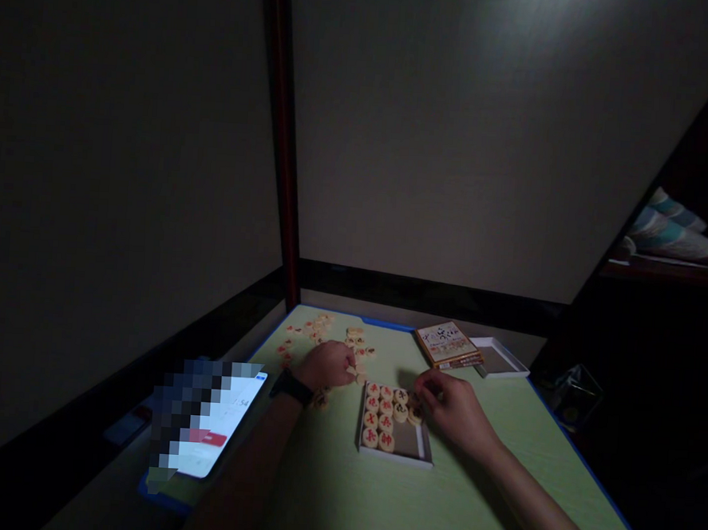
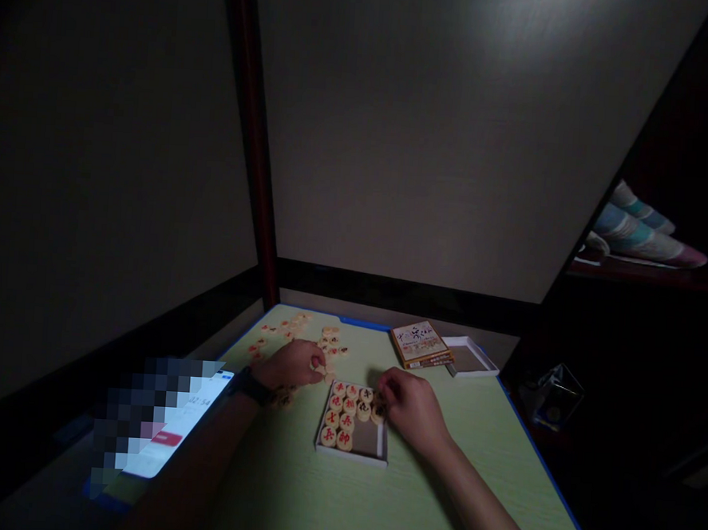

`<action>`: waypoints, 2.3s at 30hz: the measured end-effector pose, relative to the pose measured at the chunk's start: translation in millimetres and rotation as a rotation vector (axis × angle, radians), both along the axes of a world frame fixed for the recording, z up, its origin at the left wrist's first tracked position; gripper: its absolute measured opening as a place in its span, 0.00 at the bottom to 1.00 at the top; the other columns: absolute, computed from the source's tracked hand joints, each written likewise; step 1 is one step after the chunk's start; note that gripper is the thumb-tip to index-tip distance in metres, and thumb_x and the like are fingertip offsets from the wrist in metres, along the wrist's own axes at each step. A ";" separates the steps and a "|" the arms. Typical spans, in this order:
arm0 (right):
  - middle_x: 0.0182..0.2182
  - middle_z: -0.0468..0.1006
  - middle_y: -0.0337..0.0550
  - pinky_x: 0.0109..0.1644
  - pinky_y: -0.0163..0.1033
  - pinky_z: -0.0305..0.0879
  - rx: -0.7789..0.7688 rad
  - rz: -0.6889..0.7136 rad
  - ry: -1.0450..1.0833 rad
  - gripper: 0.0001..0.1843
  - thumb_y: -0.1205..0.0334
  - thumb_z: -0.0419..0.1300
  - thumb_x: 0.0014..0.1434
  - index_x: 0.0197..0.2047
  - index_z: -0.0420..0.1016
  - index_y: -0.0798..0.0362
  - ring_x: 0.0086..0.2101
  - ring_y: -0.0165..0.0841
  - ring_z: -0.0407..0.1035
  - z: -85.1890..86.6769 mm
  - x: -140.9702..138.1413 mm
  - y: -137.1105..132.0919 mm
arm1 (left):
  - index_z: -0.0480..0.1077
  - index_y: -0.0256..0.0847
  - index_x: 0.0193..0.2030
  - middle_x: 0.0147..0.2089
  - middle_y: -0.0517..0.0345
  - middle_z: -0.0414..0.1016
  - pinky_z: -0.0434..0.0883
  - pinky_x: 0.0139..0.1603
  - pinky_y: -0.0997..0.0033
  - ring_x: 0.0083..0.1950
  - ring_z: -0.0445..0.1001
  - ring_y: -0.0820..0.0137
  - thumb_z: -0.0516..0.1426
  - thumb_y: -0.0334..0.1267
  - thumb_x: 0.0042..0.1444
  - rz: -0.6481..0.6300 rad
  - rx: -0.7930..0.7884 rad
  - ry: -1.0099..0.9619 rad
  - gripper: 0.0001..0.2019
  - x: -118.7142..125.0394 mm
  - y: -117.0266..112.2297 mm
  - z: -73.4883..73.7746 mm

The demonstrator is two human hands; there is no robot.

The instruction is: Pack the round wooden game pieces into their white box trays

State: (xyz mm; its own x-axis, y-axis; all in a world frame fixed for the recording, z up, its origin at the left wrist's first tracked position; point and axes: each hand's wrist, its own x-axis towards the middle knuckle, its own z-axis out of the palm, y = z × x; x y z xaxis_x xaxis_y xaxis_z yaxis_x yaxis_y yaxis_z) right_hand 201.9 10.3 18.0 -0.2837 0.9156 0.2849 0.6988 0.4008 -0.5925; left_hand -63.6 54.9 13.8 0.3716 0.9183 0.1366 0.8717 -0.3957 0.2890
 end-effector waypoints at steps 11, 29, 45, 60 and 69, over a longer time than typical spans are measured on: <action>0.27 0.80 0.44 0.34 0.38 0.63 -0.002 0.024 0.005 0.13 0.60 0.49 0.54 0.31 0.74 0.52 0.28 0.37 0.73 -1.9 -0.5 2.3 | 0.76 0.36 0.32 0.32 0.54 0.79 0.69 0.38 0.71 0.35 0.75 0.66 0.60 0.36 0.46 0.018 -0.044 -0.331 0.07 -5.9 11.8 -7.2; 0.27 0.80 0.44 0.34 0.37 0.64 0.013 0.011 0.013 0.13 0.60 0.50 0.55 0.32 0.75 0.52 0.29 0.37 0.73 1.4 0.3 0.5 | 0.73 0.36 0.38 0.34 0.54 0.78 0.72 0.39 0.70 0.36 0.78 0.68 0.68 0.34 0.38 -0.051 -0.410 -1.017 0.17 -8.1 8.2 0.1; 0.34 0.81 0.46 0.40 0.37 0.64 0.104 0.081 -0.120 0.12 0.63 0.51 0.58 0.37 0.76 0.53 0.35 0.36 0.73 14.1 -32.7 9.5 | 0.71 0.36 0.38 0.38 0.51 0.79 0.75 0.43 0.69 0.40 0.78 0.67 0.65 0.32 0.42 0.507 0.323 -1.415 0.15 -25.4 26.5 14.0; 0.42 0.81 0.60 0.43 0.41 0.68 -0.039 0.055 -0.638 0.14 0.65 0.56 0.57 0.44 0.79 0.56 0.42 0.45 0.76 16.1 -130.4 55.2 | 0.73 0.35 0.44 0.28 0.58 0.77 0.71 0.30 0.75 0.29 0.76 0.70 0.63 0.37 0.46 0.577 0.313 -1.339 0.17 -25.6 23.6 15.4; 0.40 0.81 0.58 0.42 0.40 0.66 -0.007 0.049 -0.625 0.12 0.62 0.58 0.56 0.41 0.79 0.55 0.41 0.44 0.75 23.8 -126.7 47.4 | 0.73 0.36 0.46 0.24 0.62 0.73 0.67 0.27 0.77 0.26 0.73 0.72 0.62 0.39 0.48 0.595 0.342 -1.247 0.18 -24.9 25.4 12.7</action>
